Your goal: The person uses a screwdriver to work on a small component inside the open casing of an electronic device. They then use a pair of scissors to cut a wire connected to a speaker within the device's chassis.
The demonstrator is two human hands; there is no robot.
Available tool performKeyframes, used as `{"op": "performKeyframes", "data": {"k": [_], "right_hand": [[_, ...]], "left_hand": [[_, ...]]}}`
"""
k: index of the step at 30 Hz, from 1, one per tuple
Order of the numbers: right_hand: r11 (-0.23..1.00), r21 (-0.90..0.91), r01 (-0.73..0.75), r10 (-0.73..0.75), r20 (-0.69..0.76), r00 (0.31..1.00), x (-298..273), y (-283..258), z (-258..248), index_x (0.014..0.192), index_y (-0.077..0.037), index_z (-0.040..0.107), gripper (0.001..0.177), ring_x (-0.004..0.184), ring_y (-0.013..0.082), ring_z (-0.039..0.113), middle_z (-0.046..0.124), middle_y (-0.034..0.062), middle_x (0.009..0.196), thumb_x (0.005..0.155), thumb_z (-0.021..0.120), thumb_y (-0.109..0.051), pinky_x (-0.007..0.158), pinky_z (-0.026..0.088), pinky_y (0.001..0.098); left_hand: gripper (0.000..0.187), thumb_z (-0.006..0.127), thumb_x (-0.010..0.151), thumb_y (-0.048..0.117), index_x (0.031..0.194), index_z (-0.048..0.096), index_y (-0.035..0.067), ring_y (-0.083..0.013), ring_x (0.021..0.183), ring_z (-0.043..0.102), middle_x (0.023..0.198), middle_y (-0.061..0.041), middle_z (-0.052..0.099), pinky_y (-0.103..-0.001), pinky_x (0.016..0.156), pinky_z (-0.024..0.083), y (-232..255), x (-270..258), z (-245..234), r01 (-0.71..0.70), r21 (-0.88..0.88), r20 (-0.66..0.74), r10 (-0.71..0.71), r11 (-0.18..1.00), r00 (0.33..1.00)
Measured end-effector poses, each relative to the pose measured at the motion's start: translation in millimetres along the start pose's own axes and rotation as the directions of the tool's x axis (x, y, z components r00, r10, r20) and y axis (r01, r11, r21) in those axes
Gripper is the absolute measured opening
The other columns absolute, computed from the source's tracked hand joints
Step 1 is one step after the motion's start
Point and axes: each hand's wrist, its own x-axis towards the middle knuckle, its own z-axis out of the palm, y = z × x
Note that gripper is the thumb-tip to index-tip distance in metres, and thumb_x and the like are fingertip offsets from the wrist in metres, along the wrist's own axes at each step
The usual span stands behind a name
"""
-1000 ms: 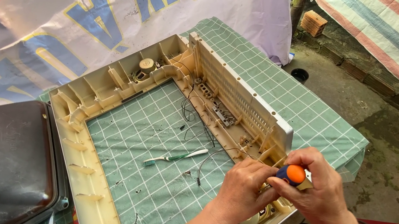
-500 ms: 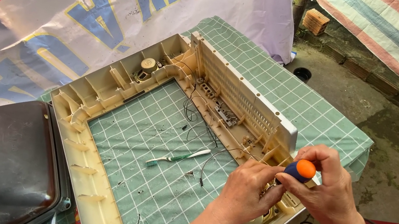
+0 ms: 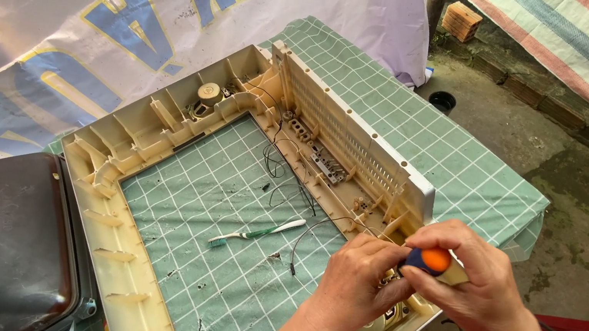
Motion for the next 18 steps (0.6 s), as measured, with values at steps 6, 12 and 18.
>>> {"op": "performKeyframes", "data": {"k": [6,12,18], "right_hand": [[0.92,0.38,-0.098,0.017,0.212,0.977,10.9,-5.2,-9.8,0.132,-0.005,0.059,0.043,0.125,0.0255,0.068,0.069,0.012,0.13,0.094,0.065,-0.025,0.108,0.054,0.0391],[0.889,0.418,-0.185,0.115,0.189,0.975,-0.3,15.6,-4.5,0.127,-0.002,0.064,0.042,0.108,0.0194,0.077,0.076,0.0108,0.118,0.09,0.071,-0.019,0.094,0.063,0.0297],[0.998,0.048,-0.03,0.033,-0.054,0.998,-7.1,0.0,16.3,0.123,-0.003,0.063,0.045,0.105,0.0174,0.078,0.077,0.0078,0.117,0.09,0.069,-0.032,0.094,0.063,0.0272]], "left_hand": [[0.027,0.067,0.098,0.025,0.116,0.068,0.006,-0.0373,0.093,0.067,0.111,-0.014,0.075,-0.046,0.083,0.051,-2.3,1.5,0.0,-0.034,-0.049,-0.017,0.033,0.998,0.999],[0.029,0.066,0.099,0.027,0.118,0.067,0.005,-0.038,0.094,0.068,0.112,-0.014,0.075,-0.047,0.081,0.054,0.0,0.5,-4.3,0.033,-0.071,0.03,-0.031,0.997,0.999],[0.026,0.067,0.098,0.033,0.1,0.062,0.008,-0.0326,0.081,0.061,0.097,-0.007,0.072,-0.043,0.073,0.049,-2.0,0.5,-2.1,-0.024,0.035,-0.051,0.026,0.999,0.998]]}}
